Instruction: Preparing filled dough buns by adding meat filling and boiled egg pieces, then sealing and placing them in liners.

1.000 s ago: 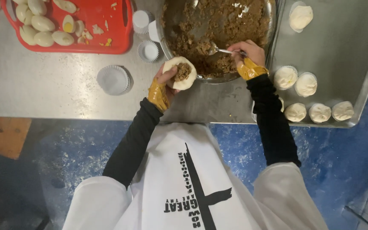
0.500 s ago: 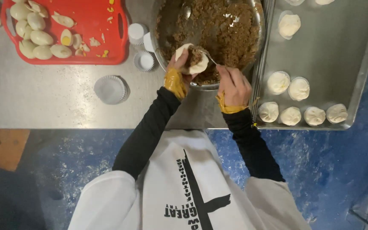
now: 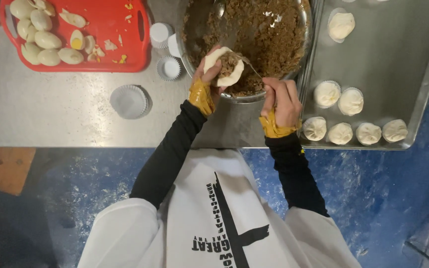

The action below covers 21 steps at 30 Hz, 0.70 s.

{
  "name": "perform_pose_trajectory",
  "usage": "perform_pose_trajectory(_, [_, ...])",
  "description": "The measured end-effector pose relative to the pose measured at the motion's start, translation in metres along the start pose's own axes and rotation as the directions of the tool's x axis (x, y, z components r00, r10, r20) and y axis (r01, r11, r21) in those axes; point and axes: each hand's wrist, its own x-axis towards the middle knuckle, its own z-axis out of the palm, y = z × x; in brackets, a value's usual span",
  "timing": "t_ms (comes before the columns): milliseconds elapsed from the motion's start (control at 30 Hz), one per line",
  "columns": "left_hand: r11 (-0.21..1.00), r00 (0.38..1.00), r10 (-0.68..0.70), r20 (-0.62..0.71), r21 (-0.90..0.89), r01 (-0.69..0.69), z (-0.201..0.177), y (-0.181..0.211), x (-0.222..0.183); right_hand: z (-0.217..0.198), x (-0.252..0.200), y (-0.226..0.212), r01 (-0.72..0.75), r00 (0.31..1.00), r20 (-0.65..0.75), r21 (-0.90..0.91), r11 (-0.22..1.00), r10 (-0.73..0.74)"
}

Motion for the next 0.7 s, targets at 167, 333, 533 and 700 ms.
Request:
perform_pose_trajectory(167, [1.000, 0.998, -0.007, 0.070, 0.021, 0.005, -0.001, 0.009, -0.012, -0.005, -0.006, -0.005, 0.079, 0.995, 0.071, -0.050, 0.996, -0.075])
perform_pose_trajectory(333, [0.944, 0.978, 0.151, 0.146, 0.272, -0.187, -0.019, -0.002, -0.009, -0.010, -0.007, -0.002, 0.088, 0.996, 0.016, -0.109, 0.990, -0.087])
perform_pose_trajectory(533, [0.933, 0.960, 0.253, 0.122, 0.233, -0.276, -0.024, -0.015, -0.007, -0.012, -0.008, -0.021, 0.130, 0.986, 0.133, -0.207, 0.970, -0.104])
perform_pose_trajectory(700, [0.929, 0.950, 0.305, 0.074, 0.197, -0.314, -0.023, -0.029, -0.007, -0.001, -0.002, -0.005, 0.075, 0.996, 0.070, -0.270, 0.960, -0.058])
